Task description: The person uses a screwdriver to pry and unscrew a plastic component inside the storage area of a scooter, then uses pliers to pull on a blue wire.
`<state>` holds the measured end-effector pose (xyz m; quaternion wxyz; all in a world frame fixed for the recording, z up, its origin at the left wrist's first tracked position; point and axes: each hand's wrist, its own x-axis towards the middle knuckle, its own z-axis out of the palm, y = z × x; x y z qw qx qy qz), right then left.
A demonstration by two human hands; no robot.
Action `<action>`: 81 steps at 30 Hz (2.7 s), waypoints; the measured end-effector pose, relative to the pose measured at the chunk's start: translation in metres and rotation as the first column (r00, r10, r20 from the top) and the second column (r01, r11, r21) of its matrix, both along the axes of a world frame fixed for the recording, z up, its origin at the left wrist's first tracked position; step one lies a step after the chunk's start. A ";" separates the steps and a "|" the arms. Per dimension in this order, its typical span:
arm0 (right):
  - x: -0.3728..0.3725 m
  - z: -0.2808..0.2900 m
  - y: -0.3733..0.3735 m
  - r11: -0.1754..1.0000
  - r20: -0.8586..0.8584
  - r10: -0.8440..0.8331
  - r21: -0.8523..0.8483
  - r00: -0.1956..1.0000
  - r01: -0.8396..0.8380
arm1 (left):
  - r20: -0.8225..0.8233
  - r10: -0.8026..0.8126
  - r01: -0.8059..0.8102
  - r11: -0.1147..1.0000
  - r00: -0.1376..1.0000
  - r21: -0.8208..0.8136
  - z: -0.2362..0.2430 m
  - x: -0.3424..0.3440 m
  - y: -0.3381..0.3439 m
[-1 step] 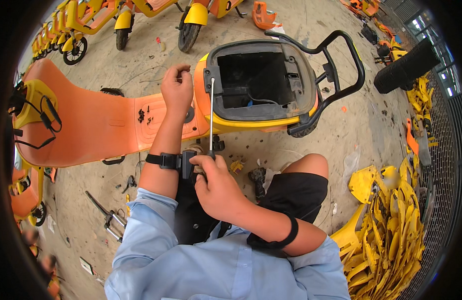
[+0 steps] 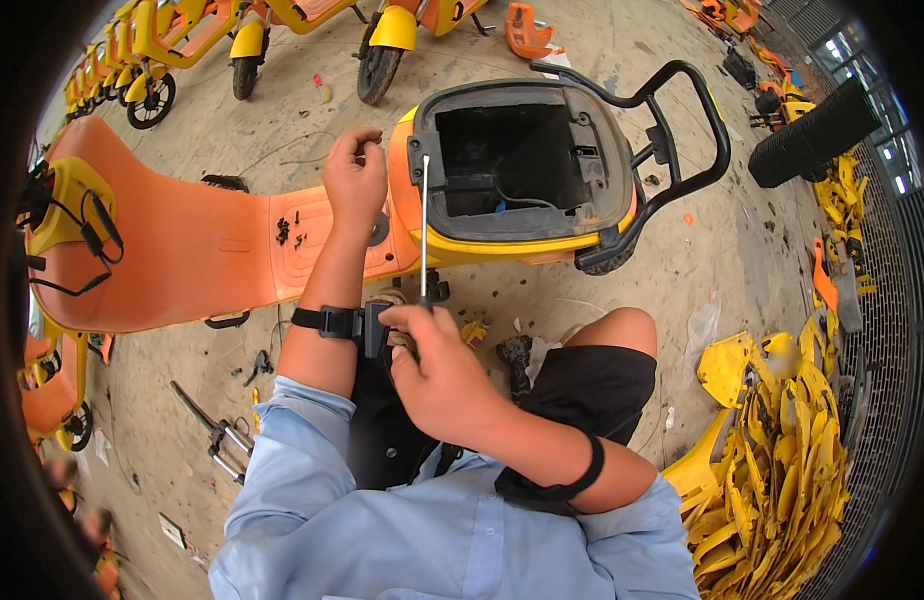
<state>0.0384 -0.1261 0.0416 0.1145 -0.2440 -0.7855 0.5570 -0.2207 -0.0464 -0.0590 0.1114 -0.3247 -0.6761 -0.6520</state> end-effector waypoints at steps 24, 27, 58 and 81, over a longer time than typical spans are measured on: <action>0.005 -0.015 0.012 0.993 0.007 0.118 0.003 0.993 -0.119 | 0.697 -0.306 0.438 0.899 0.648 -0.013 0.015 0.020 -0.005; 0.000 -0.032 0.001 0.997 0.011 0.073 0.018 0.997 -0.073 | 0.712 -0.337 0.440 0.897 0.616 0.044 0.017 0.018 -0.005; 0.004 -0.019 0.017 0.993 0.127 0.022 -0.120 0.992 -0.007 | 0.627 -0.279 0.446 0.887 0.727 -0.122 0.013 0.018 0.002; 0.110 0.134 0.066 0.926 0.146 -0.294 -0.203 0.945 0.319 | 0.656 -0.287 0.459 0.883 0.698 -0.101 0.014 0.013 -0.008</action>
